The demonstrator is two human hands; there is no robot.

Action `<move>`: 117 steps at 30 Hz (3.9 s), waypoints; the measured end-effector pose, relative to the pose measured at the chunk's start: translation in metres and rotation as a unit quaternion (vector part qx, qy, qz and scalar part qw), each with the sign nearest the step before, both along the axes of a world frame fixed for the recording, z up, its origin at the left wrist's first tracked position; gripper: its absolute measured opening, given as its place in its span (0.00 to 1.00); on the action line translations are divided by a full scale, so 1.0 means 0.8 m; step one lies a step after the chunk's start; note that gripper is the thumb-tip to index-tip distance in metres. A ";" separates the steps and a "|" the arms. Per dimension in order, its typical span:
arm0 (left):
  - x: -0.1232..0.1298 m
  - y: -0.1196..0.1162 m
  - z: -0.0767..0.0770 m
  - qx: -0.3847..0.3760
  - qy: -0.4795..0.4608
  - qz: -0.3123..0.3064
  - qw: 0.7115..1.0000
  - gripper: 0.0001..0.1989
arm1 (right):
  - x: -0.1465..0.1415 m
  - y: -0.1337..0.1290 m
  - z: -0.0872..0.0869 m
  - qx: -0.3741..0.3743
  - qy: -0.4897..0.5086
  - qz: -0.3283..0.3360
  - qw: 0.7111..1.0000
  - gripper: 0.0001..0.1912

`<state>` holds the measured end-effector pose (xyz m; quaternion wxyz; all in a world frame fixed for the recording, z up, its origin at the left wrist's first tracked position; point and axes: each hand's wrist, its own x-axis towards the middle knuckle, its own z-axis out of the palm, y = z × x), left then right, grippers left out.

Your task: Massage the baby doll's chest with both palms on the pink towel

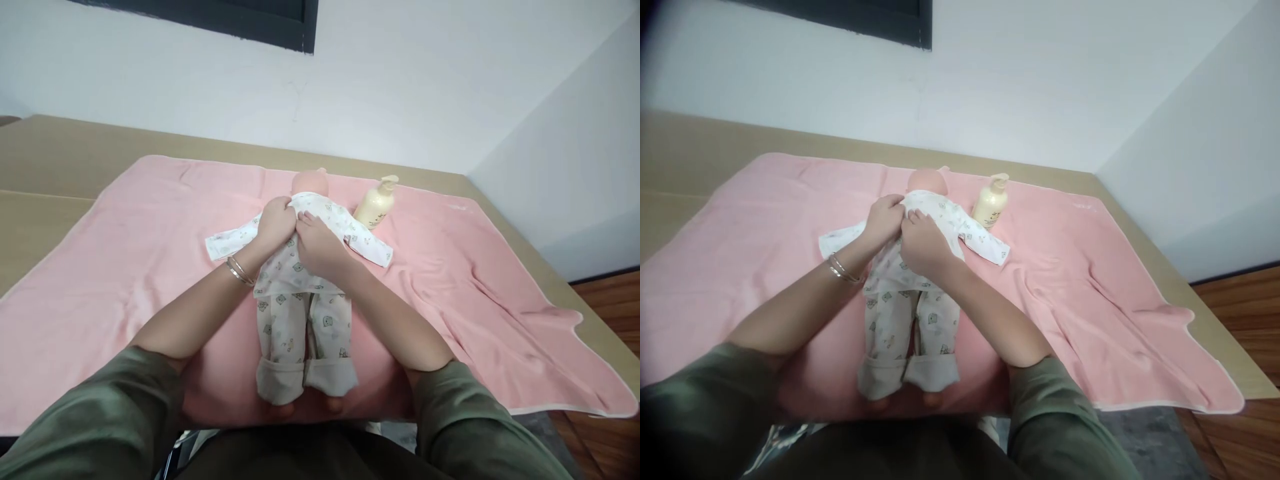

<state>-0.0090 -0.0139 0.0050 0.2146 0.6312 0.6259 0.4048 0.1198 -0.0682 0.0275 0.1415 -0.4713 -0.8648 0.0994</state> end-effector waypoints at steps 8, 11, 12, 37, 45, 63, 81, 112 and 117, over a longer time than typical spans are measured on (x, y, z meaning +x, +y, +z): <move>0.004 0.008 -0.034 0.041 0.009 -0.006 0.999 0.26 | 0.034 0.062 -0.026 -0.001 0.046 -0.005 0.999 0.28; 0.006 0.005 -0.033 0.042 0.043 0.001 0.998 0.25 | 0.036 0.069 -0.030 -0.009 0.048 -0.107 0.993 0.31; 0.007 0.004 -0.033 0.039 0.048 0.007 0.998 0.24 | 0.030 0.063 -0.031 -0.003 0.038 -0.139 0.989 0.33; 0.009 0.004 -0.037 0.018 0.093 0.036 0.995 0.23 | 0.021 0.059 -0.031 0.004 -0.005 -0.167 0.986 0.37; 0.010 0.002 -0.035 0.012 0.096 0.043 0.994 0.23 | 0.021 0.060 -0.033 0.011 -0.003 -0.165 0.986 0.37; 0.011 0.006 -0.035 0.005 0.125 0.053 0.991 0.23 | 0.020 0.064 -0.036 0.013 -0.010 -0.170 0.985 0.37; 0.001 0.013 -0.039 0.030 0.019 -0.001 0.999 0.24 | 0.029 0.066 -0.027 0.000 0.010 0.036 0.999 0.32; 0.002 0.013 -0.047 0.032 -0.021 0.014 0.999 0.25 | 0.025 0.057 -0.029 0.008 0.010 0.023 1.000 0.29; 0.003 0.014 -0.046 0.035 0.007 0.017 0.999 0.25 | 0.043 0.077 -0.034 -0.018 0.033 -0.133 0.990 0.37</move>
